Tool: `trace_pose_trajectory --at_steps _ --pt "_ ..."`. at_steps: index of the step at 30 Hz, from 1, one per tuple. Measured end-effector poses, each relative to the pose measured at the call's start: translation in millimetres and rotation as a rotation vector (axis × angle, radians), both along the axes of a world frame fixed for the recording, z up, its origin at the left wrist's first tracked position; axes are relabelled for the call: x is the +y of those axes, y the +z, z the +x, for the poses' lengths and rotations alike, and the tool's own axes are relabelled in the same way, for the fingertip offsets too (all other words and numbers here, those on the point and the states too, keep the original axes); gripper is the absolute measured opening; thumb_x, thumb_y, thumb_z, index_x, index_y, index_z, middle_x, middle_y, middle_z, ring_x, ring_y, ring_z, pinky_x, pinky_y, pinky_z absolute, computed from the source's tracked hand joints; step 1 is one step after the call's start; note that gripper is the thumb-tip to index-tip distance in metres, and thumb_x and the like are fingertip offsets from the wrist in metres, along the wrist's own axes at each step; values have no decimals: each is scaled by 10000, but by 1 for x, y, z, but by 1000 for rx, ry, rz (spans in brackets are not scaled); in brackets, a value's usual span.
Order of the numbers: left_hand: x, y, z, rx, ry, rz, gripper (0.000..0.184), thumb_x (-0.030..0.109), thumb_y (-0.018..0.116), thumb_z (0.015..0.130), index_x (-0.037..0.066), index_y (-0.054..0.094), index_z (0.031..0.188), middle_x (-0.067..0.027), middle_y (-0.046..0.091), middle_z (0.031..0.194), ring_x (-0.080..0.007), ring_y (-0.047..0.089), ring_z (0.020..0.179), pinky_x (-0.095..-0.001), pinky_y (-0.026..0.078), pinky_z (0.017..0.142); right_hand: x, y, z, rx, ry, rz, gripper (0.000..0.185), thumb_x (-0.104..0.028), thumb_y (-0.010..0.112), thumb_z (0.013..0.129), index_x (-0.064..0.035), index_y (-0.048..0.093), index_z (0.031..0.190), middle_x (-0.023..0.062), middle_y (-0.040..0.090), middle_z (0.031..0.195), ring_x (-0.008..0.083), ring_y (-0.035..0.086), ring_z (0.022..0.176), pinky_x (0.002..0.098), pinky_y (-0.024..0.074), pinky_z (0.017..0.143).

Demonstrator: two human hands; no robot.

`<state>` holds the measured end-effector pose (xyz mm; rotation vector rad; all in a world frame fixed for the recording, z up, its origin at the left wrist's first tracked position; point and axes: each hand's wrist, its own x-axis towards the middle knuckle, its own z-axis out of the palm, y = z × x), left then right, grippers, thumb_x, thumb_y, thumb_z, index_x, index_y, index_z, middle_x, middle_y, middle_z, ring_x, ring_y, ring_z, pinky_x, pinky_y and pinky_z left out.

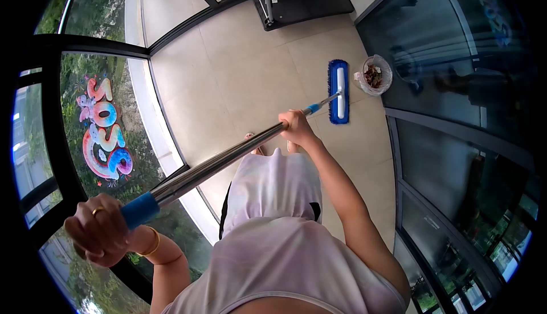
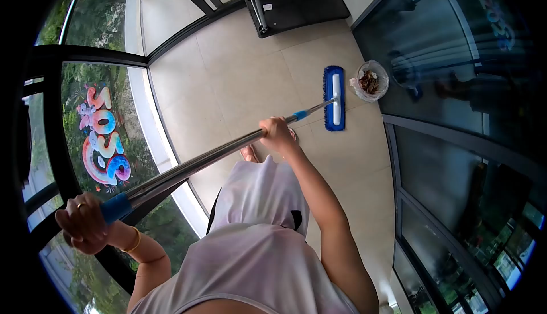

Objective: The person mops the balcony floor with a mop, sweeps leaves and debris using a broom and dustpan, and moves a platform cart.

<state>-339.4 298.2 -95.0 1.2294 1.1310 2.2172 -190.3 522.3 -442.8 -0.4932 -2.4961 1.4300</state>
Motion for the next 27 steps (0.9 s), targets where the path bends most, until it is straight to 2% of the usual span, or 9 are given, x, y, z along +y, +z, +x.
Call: trace_pose_trajectory --at_steps 3,7,13,14,16,20,22,24,27 --pt "-9 -30 -17 -139 16 -2 150 39 487 771 78 403 653 -15 417 415 -81 394 318 -175 358 336 -12 -15 7 -51 -42 27 133 -81 513 583 -30 415 510 153 462 503 355 459 535 412 364 528" --pt "-48 -45 -54 -272 -7 -63 148 21 460 777 65 411 645 -17 401 431 -99 384 333 -193 321 334 -53 -23 -12 -127 -50 6 118 -80 510 589 -36 430 514 154 474 509 351 470 530 416 370 568" --pt "-125 -32 -155 -260 23 -52 206 58 515 793 71 412 614 8 392 404 -65 360 293 -170 324 317 -151 -9 -95 -82 -13 -86 186 -158 559 629 -42 477 509 152 499 515 343 522 523 412 397 506" --pt "-134 -23 -167 -245 -4 -38 225 49 529 782 78 412 592 4 406 405 -66 373 294 -165 337 317 -174 -19 -108 -126 -57 -87 165 -127 562 612 -39 469 507 155 494 518 344 520 525 414 396 498" --pt "-146 -3 -194 -236 -96 -16 260 28 562 751 91 412 548 -6 437 407 -69 401 299 -160 360 319 -213 -22 -131 -49 -132 -83 152 -105 563 599 -37 462 508 153 492 519 342 518 530 410 393 499" --pt "-136 17 -240 -180 -237 60 234 -8 613 659 94 470 505 -2 462 406 -73 436 313 -169 398 336 -208 8 -178 64 -293 -10 128 -38 552 571 -29 440 510 141 488 517 326 511 544 392 380 503" --pt "-105 24 -265 -139 -347 80 206 -4 624 649 88 507 507 4 457 405 -72 433 312 -171 401 338 -189 20 -197 105 -403 -16 110 -17 544 573 -30 452 514 141 501 523 320 515 544 389 385 504" --pt "-62 29 -280 14 -649 158 139 16 654 630 84 587 529 16 429 397 -64 414 314 -165 401 344 -164 22 -214 135 -501 29 106 -15 544 576 -30 457 516 142 507 529 320 516 546 389 390 505" --pt "-8 28 -294 69 -819 235 93 20 662 599 80 625 539 24 396 388 -58 396 319 -164 386 340 -114 12 -238 214 -653 148 158 -41 553 623 -31 444 509 146 510 535 324 511 541 394 399 509"
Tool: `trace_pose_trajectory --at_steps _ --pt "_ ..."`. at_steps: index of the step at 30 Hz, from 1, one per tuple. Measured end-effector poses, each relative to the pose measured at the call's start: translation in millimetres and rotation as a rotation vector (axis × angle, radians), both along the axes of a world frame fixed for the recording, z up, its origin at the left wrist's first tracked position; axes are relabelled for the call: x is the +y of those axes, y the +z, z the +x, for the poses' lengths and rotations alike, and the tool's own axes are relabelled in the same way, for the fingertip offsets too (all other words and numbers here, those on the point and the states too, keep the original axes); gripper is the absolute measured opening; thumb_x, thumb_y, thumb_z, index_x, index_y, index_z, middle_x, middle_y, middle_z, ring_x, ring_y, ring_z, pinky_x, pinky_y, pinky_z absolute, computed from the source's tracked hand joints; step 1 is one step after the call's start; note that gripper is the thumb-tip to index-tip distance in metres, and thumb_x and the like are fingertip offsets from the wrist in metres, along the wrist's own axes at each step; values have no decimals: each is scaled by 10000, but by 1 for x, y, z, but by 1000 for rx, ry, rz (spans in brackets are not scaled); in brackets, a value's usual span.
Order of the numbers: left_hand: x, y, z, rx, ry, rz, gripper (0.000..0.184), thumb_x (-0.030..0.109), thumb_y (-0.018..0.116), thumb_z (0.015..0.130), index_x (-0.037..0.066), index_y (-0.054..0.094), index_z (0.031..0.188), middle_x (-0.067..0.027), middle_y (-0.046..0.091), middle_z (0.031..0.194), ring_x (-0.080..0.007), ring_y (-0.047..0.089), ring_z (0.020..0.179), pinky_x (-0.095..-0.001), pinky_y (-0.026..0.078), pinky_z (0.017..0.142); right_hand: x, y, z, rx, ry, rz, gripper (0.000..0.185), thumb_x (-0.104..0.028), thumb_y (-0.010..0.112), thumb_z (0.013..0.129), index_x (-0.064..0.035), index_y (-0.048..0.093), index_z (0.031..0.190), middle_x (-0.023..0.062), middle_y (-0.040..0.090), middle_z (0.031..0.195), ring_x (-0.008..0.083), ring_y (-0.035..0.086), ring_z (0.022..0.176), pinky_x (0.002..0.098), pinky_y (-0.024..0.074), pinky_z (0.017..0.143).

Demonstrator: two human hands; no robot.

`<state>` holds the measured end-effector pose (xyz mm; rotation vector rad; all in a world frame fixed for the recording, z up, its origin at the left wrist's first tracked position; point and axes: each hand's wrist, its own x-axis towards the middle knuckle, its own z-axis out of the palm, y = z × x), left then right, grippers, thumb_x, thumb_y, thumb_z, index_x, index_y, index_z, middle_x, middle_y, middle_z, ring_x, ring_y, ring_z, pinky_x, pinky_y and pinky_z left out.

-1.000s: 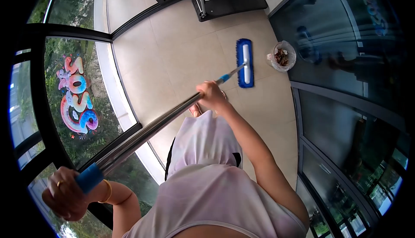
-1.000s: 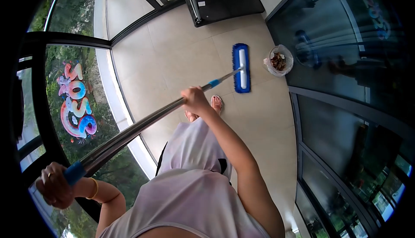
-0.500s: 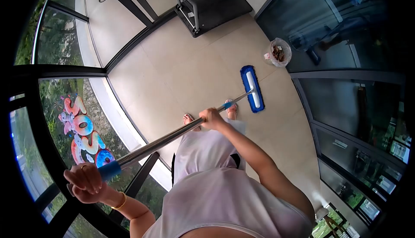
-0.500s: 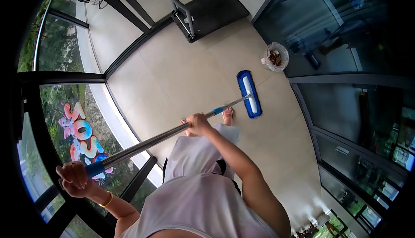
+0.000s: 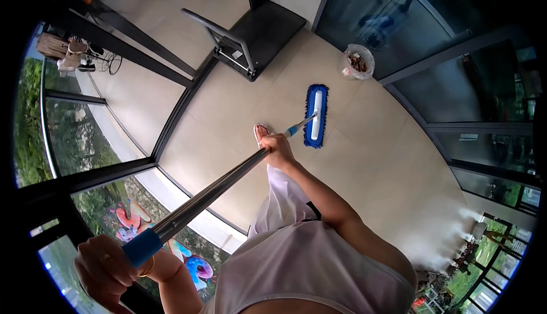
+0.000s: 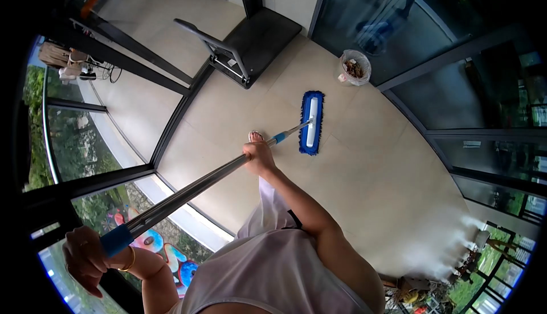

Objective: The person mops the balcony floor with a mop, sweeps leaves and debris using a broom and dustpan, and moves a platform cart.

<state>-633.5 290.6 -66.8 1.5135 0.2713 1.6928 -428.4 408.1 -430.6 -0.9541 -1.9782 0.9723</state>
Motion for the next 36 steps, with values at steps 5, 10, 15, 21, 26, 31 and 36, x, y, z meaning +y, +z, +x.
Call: trace_pose_trajectory --at_steps 5,10,15,21,26,31,36 --pt "100 -26 -30 -60 -14 -36 163 -9 568 637 61 610 496 25 382 365 -67 390 310 -185 316 324 113 -20 -40 -40 -206 -20 204 -60 586 602 -34 407 507 123 501 533 316 497 544 390 385 499" --pt "184 -50 -48 74 143 -224 199 119 652 692 37 586 523 3 428 376 -100 407 328 -231 357 377 226 -22 -59 -76 -422 434 187 -41 585 573 -50 413 498 102 510 562 306 502 549 395 372 467" --pt "222 -55 -66 114 356 -357 345 286 644 763 69 510 531 13 431 407 -109 412 363 -241 357 396 286 -64 -87 -80 -280 160 174 -49 583 575 -48 421 510 110 505 562 316 497 561 404 373 487" --pt "242 -58 -138 359 222 -80 296 228 562 836 95 475 586 23 486 461 -111 525 420 -249 461 408 295 -51 -122 -269 0 79 112 -82 538 566 -78 446 501 111 505 559 315 508 582 387 410 579" --pt "260 -38 -207 113 284 48 306 281 533 831 122 382 618 4 443 485 -77 457 432 -244 359 504 261 -29 -196 -301 -19 -48 127 -130 558 572 -77 468 499 117 508 534 315 527 598 407 408 559" --pt "286 -7 -283 34 107 154 129 114 462 837 134 360 760 57 336 507 -58 349 435 -206 307 496 201 4 -273 -179 -204 -215 119 -138 578 575 -58 495 547 131 527 562 335 535 616 412 406 538" --pt "291 10 -349 -102 -338 263 79 213 433 876 156 419 823 47 440 553 -71 452 474 -226 390 476 124 20 -348 -69 -380 -401 163 -154 600 566 -47 577 687 139 562 614 313 563 639 382 432 582"
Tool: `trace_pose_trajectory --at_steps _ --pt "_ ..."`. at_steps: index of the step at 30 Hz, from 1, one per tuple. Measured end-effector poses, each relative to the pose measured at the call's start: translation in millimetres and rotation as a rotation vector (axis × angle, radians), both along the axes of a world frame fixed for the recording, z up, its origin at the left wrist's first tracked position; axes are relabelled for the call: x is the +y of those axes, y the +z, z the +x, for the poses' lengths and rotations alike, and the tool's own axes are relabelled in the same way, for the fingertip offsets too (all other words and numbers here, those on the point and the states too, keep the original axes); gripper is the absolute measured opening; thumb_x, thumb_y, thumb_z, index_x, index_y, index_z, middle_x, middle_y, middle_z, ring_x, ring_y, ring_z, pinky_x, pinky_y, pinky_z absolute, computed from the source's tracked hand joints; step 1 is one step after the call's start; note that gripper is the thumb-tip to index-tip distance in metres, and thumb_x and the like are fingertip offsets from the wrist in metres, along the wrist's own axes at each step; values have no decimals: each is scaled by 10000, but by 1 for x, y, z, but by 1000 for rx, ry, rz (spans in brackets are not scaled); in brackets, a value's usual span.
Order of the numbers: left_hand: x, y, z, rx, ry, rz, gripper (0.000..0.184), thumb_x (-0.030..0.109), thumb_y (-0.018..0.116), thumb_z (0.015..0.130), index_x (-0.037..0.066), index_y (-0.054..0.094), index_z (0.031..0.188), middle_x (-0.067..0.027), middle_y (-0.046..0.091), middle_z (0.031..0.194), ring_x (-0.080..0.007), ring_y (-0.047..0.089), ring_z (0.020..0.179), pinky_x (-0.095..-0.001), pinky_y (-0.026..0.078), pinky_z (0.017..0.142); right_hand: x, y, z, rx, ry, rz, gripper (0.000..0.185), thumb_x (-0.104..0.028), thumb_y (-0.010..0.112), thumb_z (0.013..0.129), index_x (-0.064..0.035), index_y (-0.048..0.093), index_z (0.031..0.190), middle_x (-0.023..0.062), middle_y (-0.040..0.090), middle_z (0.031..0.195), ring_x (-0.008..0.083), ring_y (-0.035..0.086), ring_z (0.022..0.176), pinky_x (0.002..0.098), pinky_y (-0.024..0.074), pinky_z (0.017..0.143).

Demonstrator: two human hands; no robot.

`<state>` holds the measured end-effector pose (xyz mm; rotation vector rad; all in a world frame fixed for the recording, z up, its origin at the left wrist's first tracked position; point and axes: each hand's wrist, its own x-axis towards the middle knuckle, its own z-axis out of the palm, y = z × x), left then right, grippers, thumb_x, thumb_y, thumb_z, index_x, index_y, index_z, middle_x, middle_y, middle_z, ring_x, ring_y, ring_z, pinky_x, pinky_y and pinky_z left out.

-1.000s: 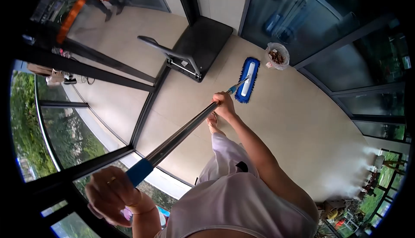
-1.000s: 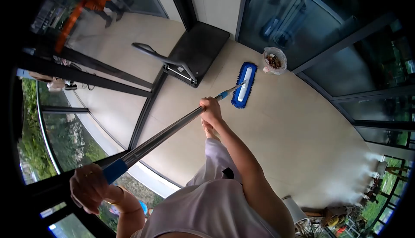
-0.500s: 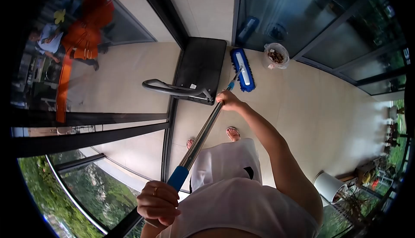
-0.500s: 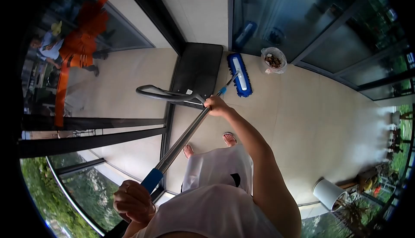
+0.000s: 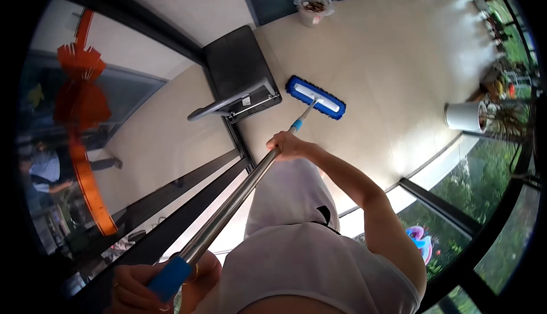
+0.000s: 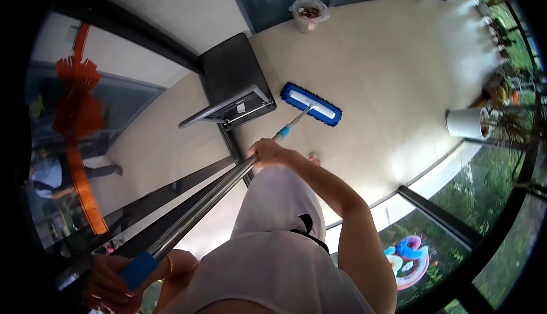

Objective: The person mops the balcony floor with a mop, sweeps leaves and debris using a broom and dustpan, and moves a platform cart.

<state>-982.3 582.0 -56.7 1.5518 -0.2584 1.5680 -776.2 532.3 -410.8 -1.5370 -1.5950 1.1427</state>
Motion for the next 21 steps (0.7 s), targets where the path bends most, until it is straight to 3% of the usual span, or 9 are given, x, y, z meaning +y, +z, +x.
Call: trace_pose_trajectory --at_steps 2,6,7,8,10,12,14,19,21 --pt "13 8 -6 3 -138 -2 89 222 422 881 158 421 819 46 440 554 -71 447 464 -224 385 469 -13 11 -19 -63 49 -175 290 -169 619 558 -64 624 829 129 597 689 285 587 698 353 448 624" --pt "4 24 -52 171 -242 -55 129 263 390 893 168 445 826 41 436 556 -74 423 430 -221 370 456 -62 10 -72 -1 -28 -183 382 -193 631 564 -74 640 927 122 625 751 277 598 759 334 464 685" --pt "-16 22 -68 172 -297 -52 162 272 397 877 143 486 918 30 415 536 -72 405 412 -224 359 435 -85 11 -89 47 -36 -228 379 -192 624 566 -58 638 920 128 623 755 279 596 772 336 464 694" --pt "-16 17 -75 160 -332 -53 162 272 397 877 143 486 918 30 415 536 -72 405 412 -224 359 435 -92 2 -104 -21 -43 -109 398 -199 622 565 -69 639 940 126 625 753 281 597 766 332 464 690" --pt "-7 6 -85 -132 647 -74 179 206 478 814 117 483 658 28 521 541 -74 514 479 -234 414 581 -106 0 -122 177 -173 -34 179 -171 581 575 -50 462 631 111 473 549 273 500 593 378 364 580" --pt "33 -4 -135 -105 155 -160 135 172 470 786 99 531 691 43 529 532 -61 533 503 -221 426 606 -101 -2 -123 144 -168 -31 198 -169 579 574 -41 440 631 113 461 542 282 489 574 392 349 560" --pt "14 -4 -165 -10 -19 -207 128 171 470 784 95 531 701 43 522 522 -58 527 498 -219 424 604 -117 12 -133 74 -191 -24 203 -168 578 572 -35 439 635 114 459 542 288 482 551 406 333 524" --pt "-21 20 -199 191 -318 -230 116 168 469 780 85 530 727 42 505 499 -51 512 485 -216 418 599 -141 36 -135 35 -207 -44 180 -146 588 585 -36 546 721 116 561 627 303 545 629 392 416 595" --pt "-35 17 -204 271 -470 -229 113 167 469 779 81 529 738 41 499 490 -49 506 480 -215 415 597 -154 47 -119 -39 -226 20 149 -127 585 585 -23 530 677 123 538 593 295 515 582 384 407 554"
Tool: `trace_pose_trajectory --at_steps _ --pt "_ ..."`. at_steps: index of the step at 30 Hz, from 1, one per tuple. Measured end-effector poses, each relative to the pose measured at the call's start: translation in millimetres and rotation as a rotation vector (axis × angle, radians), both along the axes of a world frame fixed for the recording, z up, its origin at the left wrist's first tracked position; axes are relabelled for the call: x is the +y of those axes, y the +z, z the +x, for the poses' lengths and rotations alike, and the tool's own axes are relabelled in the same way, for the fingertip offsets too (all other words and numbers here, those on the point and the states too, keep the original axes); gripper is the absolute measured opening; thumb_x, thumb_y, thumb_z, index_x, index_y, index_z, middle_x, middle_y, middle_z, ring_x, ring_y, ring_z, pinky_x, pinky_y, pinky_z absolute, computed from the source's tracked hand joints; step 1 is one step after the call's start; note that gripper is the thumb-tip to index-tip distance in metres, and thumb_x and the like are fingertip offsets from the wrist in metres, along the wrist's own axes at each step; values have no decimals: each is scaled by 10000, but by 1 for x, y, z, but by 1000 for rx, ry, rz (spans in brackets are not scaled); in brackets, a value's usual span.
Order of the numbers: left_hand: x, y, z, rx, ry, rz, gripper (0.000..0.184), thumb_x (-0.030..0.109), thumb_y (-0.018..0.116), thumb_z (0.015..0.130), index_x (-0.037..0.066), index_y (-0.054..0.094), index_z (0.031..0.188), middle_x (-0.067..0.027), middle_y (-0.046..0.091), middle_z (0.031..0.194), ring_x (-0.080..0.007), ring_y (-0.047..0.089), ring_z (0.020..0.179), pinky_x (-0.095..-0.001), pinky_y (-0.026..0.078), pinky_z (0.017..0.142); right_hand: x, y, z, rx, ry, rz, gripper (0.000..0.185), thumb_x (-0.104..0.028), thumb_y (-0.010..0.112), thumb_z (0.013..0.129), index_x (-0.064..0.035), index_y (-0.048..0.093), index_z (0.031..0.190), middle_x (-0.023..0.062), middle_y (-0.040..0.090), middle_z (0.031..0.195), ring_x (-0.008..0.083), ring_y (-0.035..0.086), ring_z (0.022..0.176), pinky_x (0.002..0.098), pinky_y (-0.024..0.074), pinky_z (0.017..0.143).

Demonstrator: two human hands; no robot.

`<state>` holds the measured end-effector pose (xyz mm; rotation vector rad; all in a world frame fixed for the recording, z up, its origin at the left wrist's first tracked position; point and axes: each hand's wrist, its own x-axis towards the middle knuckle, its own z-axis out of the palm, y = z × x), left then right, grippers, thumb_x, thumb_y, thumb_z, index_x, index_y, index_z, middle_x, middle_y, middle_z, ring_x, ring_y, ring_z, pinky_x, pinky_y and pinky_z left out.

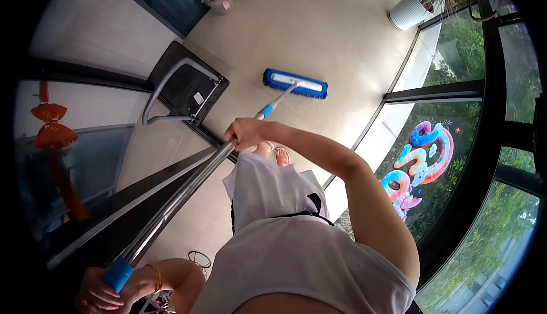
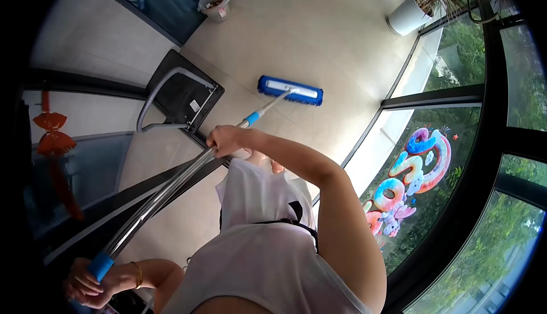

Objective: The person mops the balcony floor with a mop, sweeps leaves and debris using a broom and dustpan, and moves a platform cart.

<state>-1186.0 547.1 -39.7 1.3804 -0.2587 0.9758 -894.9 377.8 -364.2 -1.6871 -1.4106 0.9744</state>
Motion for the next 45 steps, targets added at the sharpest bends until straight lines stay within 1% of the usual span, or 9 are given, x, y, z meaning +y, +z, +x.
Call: trace_pose_trajectory --at_steps 3,6,10,14,18,28,37,43,45 --pt "-47 -37 40 13 409 -12 143 178 438 810 114 465 686 66 395 403 -31 398 361 -151 345 491 -19 -19 36 -156 -62 -8 147 -147 571 578 -34 521 657 148 538 606 338 533 622 414 419 569" --pt "-69 -105 87 137 185 -207 144 196 410 813 93 358 726 32 316 479 -78 308 457 -221 268 479 -59 -70 88 -276 -354 -61 137 -143 585 620 -33 528 676 159 548 655 343 554 685 416 444 618" --pt "-143 -231 125 554 107 39 80 55 497 758 28 458 823 -75 474 709 -177 483 705 -384 422 781 -155 -175 127 -441 -705 -98 334 -110 671 582 -89 533 886 82 529 954 289 485 989 378 417 823" --pt "-180 -258 134 484 -256 345 55 -24 523 730 5 538 775 -87 519 672 -208 533 658 -373 455 737 -195 -220 105 -557 -1047 -287 388 -127 681 596 -108 539 957 57 531 1016 252 466 1059 399 388 885" --pt "-162 -244 95 518 -245 370 105 -41 514 729 -6 540 825 -81 512 630 -197 512 602 -353 462 701 -179 -199 61 -634 -959 -308 170 -60 519 731 -100 559 891 55 550 1048 218 490 1057 361 396 871" --pt "-14 -114 -152 587 -167 360 98 114 457 797 20 474 777 -36 457 476 -149 449 453 -279 384 477 -27 -107 -236 -651 -869 -143 116 -151 548 601 -54 533 665 96 563 721 252 565 777 344 449 743" --pt "7 -13 -270 -93 -264 99 311 192 400 823 48 481 1087 -1 400 508 -80 404 407 -227 393 416 34 -19 -434 -399 -659 116 119 -148 566 627 -45 508 633 128 541 643 312 544 677 381 448 652" --pt "8 -11 -272 -268 -194 -232 132 143 404 800 108 380 675 33 297 354 -63 266 266 -205 324 292 66 -39 -438 -108 -507 198 80 -116 504 614 -37 495 619 163 513 609 358 515 637 431 409 597" --pt "12 -14 -283 -208 201 -276 146 125 392 801 112 372 657 52 284 339 -44 238 260 -187 285 280 68 -44 -427 -106 -450 161 86 -127 502 610 -42 498 621 162 529 614 348 530 643 436 418 590"
